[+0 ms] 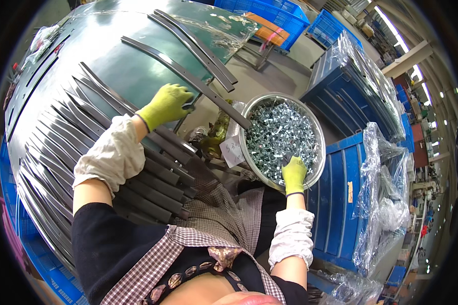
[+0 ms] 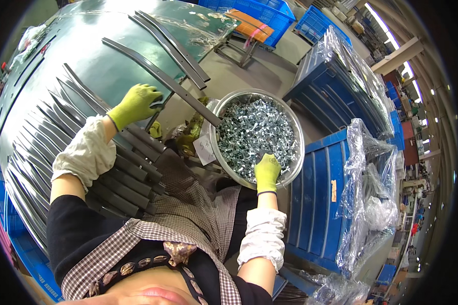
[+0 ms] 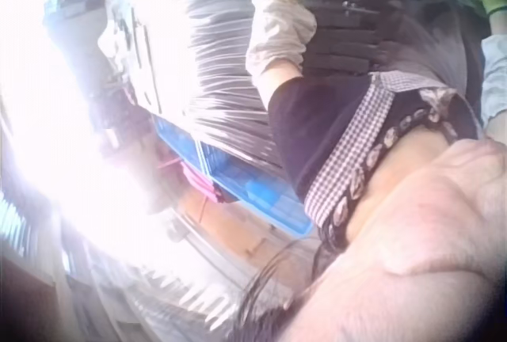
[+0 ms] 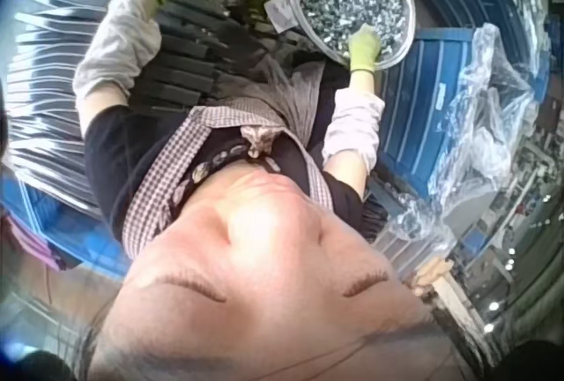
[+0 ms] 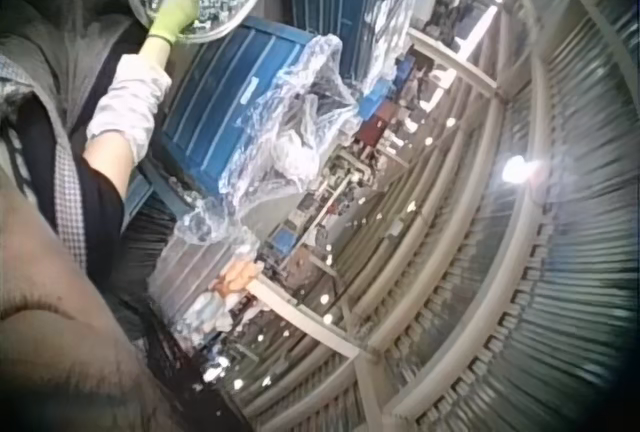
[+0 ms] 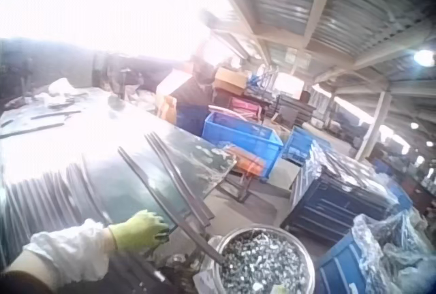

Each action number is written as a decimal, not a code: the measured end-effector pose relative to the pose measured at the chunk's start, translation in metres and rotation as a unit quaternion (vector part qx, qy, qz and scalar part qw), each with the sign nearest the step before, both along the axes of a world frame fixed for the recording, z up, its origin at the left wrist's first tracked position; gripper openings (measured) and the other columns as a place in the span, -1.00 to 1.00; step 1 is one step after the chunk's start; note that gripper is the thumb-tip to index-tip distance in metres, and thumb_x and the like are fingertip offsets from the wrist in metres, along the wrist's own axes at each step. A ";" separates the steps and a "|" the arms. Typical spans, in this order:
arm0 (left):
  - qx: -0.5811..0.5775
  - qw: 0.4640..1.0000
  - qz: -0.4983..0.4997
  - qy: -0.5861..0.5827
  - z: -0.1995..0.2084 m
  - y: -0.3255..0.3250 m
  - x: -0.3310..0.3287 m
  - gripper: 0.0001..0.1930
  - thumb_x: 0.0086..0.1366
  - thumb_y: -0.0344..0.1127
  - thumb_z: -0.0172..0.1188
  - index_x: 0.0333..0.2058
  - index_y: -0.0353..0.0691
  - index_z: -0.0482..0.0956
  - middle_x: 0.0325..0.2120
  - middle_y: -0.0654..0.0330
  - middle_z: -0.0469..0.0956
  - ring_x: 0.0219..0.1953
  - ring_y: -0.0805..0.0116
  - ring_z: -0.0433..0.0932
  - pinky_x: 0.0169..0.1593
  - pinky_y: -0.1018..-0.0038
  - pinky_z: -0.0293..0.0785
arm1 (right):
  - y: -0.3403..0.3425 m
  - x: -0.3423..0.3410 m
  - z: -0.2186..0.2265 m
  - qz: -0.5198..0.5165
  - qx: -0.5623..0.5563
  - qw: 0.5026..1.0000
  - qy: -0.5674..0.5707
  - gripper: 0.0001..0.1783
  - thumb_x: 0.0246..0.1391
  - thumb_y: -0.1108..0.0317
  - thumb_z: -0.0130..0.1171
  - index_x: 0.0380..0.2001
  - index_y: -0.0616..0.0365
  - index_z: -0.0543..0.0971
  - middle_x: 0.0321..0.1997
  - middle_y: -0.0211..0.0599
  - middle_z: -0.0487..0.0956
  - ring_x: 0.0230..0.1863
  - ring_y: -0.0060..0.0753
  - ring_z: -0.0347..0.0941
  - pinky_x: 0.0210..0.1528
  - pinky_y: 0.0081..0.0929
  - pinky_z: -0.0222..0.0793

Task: The person uses pliers to attach small metal pieces to long curved metal bars, then places the finished bars into a blue crate and a larger container. The person wears gloves and an apron while working at a table in a workshop.

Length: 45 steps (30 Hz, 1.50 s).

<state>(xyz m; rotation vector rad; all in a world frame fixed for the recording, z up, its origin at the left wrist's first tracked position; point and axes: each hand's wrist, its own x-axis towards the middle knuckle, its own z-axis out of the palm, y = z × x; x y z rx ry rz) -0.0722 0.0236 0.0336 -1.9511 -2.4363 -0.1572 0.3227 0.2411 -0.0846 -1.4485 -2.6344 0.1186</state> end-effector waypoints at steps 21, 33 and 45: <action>0.024 0.987 -0.154 -0.048 -0.038 -0.015 0.036 -0.44 -0.04 -0.30 0.30 0.04 -0.01 0.53 -0.05 0.14 0.47 0.07 0.10 0.39 0.16 0.15 0.25 | -0.112 -0.007 0.078 0.054 -0.478 0.609 0.631 -0.67 0.00 0.42 0.26 -0.15 0.33 0.52 -0.37 -0.37 0.55 -0.60 -0.87 0.22 -0.60 -0.91 0.04; -0.035 0.905 -0.311 -0.287 0.006 -0.055 0.138 -0.56 -0.10 -0.42 0.31 -0.14 -0.29 0.62 -0.25 0.03 0.62 -0.19 0.05 0.58 -0.06 0.28 0.52 | -0.195 -0.036 0.081 0.208 -0.417 0.723 0.510 -0.63 -0.01 0.55 0.30 -0.10 0.36 0.48 -0.16 -0.36 0.58 -0.24 -0.67 0.45 -0.13 -0.66 0.41; 0.014 0.886 -0.435 -0.159 -0.007 -0.045 0.128 -0.56 -0.09 -0.30 0.35 -0.13 -0.13 0.64 -0.24 0.17 0.57 -0.19 0.19 0.53 -0.12 0.25 0.47 | -0.180 -0.028 0.065 0.115 -0.643 0.625 0.428 -0.51 0.02 0.53 0.21 0.08 0.32 0.46 -0.25 -0.35 0.62 -0.36 -0.72 0.47 -0.29 -0.75 0.36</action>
